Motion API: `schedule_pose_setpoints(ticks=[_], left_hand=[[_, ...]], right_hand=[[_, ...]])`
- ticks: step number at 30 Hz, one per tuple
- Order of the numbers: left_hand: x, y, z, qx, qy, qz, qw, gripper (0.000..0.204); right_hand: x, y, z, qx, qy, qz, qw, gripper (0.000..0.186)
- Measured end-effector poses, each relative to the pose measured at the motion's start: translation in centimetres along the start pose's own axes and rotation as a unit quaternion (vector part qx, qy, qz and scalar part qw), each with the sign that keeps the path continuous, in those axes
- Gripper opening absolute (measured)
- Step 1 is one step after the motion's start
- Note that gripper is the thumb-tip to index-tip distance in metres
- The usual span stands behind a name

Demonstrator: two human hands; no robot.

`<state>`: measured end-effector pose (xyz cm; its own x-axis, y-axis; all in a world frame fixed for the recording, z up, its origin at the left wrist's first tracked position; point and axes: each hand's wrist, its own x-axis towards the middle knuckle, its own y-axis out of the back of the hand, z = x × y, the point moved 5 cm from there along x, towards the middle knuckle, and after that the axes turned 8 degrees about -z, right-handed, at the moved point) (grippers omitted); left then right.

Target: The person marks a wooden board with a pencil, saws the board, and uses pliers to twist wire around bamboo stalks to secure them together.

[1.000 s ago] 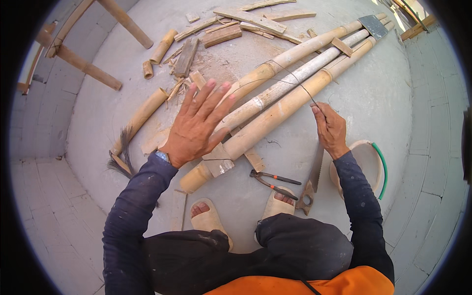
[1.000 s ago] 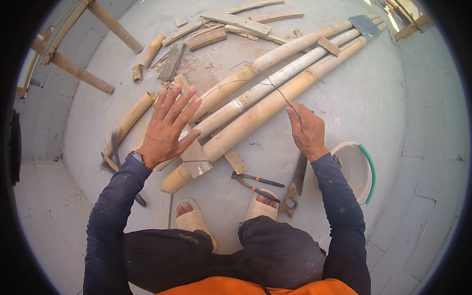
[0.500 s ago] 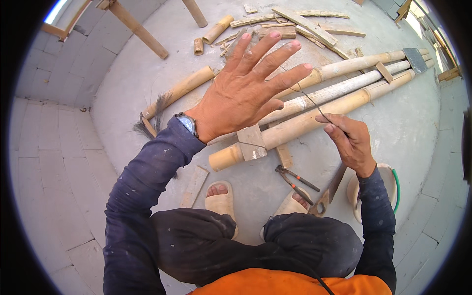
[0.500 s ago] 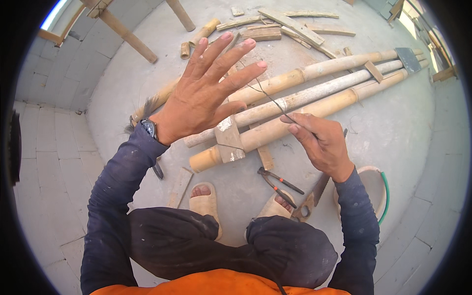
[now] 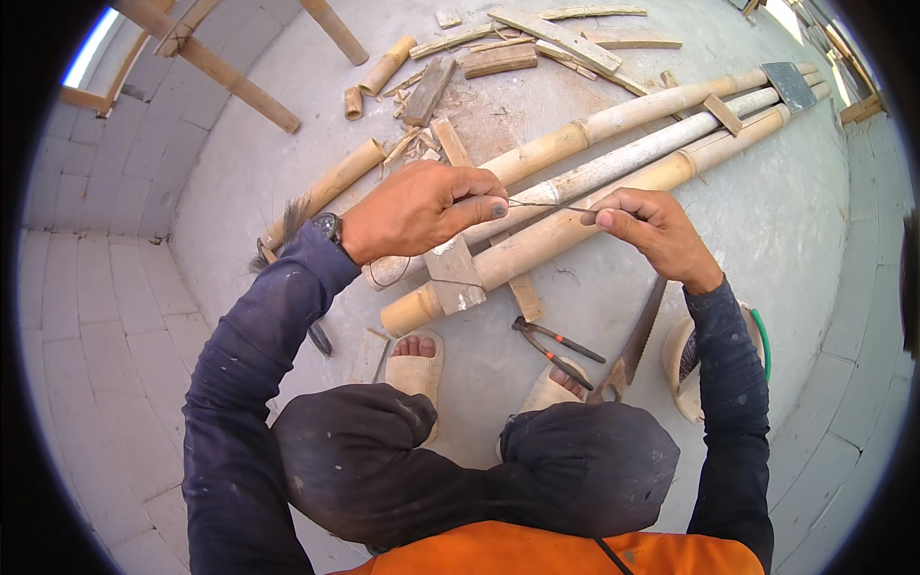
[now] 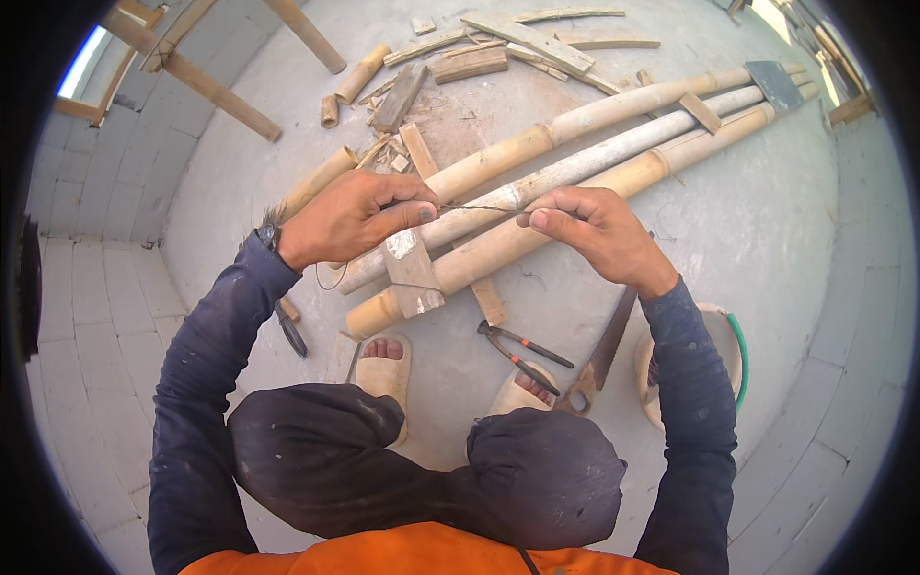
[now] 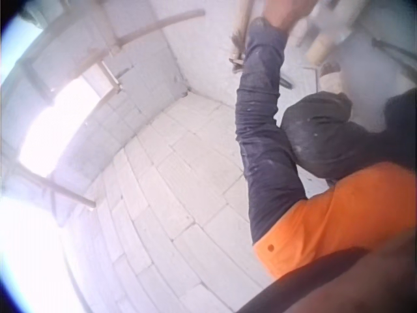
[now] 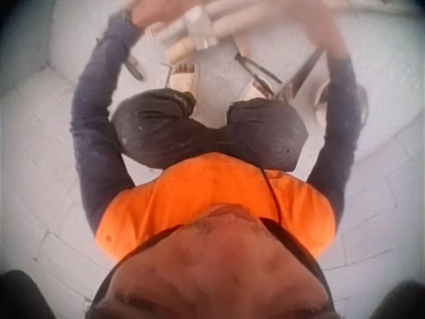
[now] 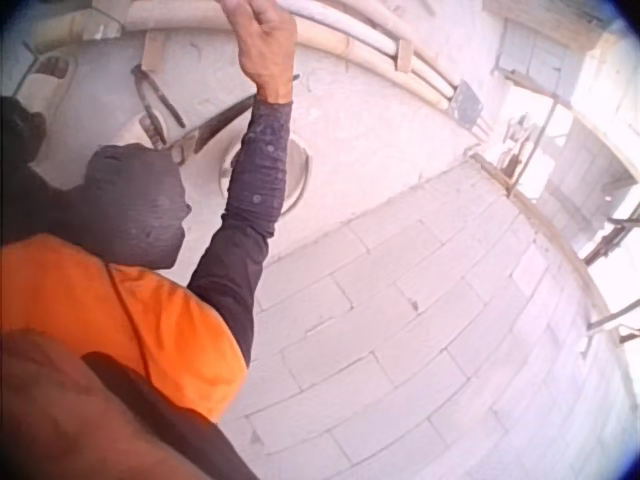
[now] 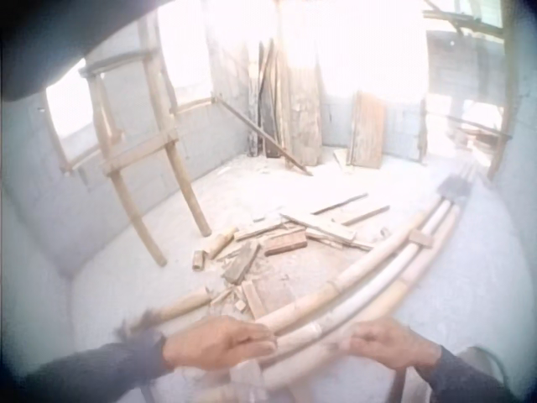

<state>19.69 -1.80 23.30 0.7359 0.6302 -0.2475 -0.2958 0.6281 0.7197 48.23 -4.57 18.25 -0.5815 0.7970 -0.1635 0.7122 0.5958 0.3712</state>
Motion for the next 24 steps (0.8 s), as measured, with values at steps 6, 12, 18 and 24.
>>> schedule_pose_setpoints(ticks=[6, 12, 18, 24], left_hand=[[-3.8, 2.1, -4.8, 0.025, -0.029, 0.076, 0.996, 0.04], [-7.2, 3.6, -10.2, -0.358, 0.005, 0.23, 0.905, 0.037], [-2.9, -1.2, -9.6, -0.447, -0.091, 0.213, 0.864, 0.041], [-1.2, -2.3, -20.4, -0.046, 0.043, 0.2, 0.978, 0.056]], right_hand=[[1.0, 1.6, -0.2, -0.044, -0.082, -0.008, 0.996, 0.043], [5.1, 1.7, -2.3, 0.14, 0.043, 0.178, 0.973, 0.068], [15.7, -11.1, -8.1, 0.133, 0.069, 0.092, 0.984, 0.047], [15.7, -6.9, -4.3, 0.265, 0.008, 0.17, 0.949, 0.031]])
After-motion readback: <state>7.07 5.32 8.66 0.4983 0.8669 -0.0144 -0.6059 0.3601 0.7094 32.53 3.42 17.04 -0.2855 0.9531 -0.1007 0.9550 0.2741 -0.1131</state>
